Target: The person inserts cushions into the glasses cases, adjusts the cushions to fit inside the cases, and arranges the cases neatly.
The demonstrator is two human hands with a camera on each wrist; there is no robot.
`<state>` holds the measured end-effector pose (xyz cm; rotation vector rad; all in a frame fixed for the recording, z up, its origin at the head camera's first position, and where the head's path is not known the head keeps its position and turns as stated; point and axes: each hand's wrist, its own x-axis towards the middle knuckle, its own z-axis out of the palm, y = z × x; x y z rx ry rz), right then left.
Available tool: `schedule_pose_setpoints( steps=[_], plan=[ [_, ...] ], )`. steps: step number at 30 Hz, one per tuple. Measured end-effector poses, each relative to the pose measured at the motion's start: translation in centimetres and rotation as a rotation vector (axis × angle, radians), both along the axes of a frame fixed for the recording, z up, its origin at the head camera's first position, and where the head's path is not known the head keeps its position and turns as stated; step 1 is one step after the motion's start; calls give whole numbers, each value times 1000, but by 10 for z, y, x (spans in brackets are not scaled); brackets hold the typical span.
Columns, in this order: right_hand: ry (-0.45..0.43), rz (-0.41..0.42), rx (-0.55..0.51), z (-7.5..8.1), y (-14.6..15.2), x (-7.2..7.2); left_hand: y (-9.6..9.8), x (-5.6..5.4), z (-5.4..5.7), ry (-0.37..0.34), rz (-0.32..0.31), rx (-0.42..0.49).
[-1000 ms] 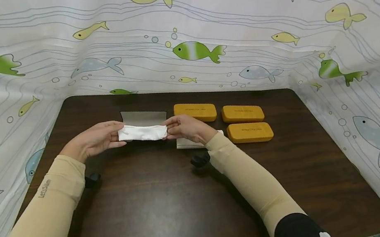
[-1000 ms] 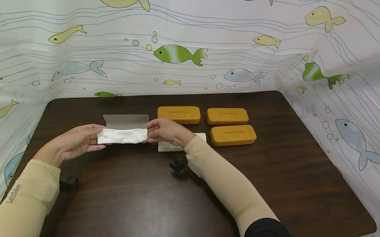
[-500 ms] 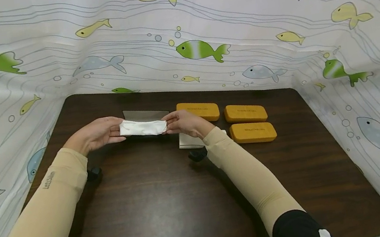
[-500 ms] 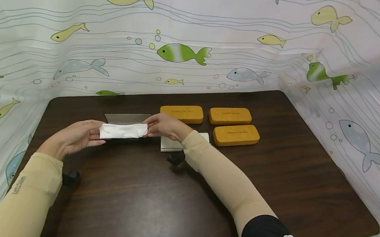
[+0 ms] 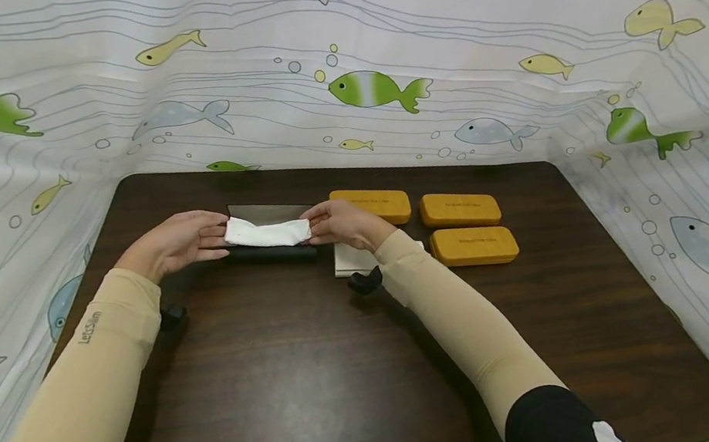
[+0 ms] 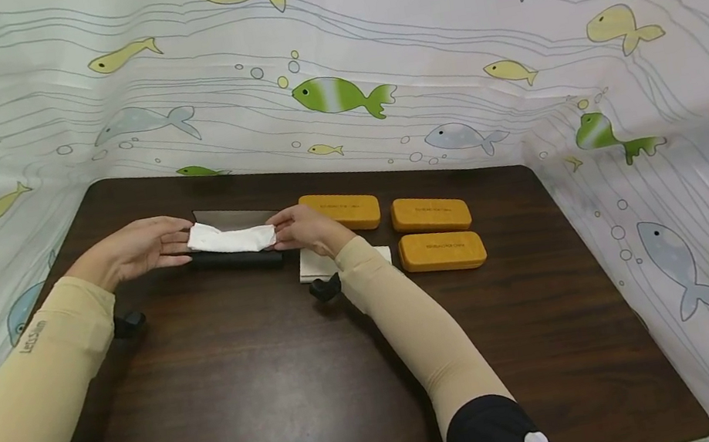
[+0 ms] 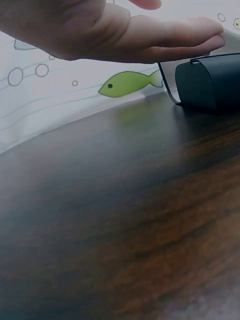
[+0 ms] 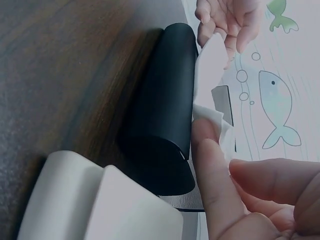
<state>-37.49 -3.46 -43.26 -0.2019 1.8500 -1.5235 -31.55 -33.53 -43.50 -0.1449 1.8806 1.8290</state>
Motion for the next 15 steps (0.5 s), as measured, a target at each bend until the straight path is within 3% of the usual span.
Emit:
schedule_pose_setpoints(
  steps=[9, 15],
  plan=[
    [-8, 1, 20, 2, -3, 0, -5, -1, 2, 19, -31, -95],
    [51, 11, 84, 10, 1, 2, -6, 4, 8, 69, -9, -172]
  ],
)
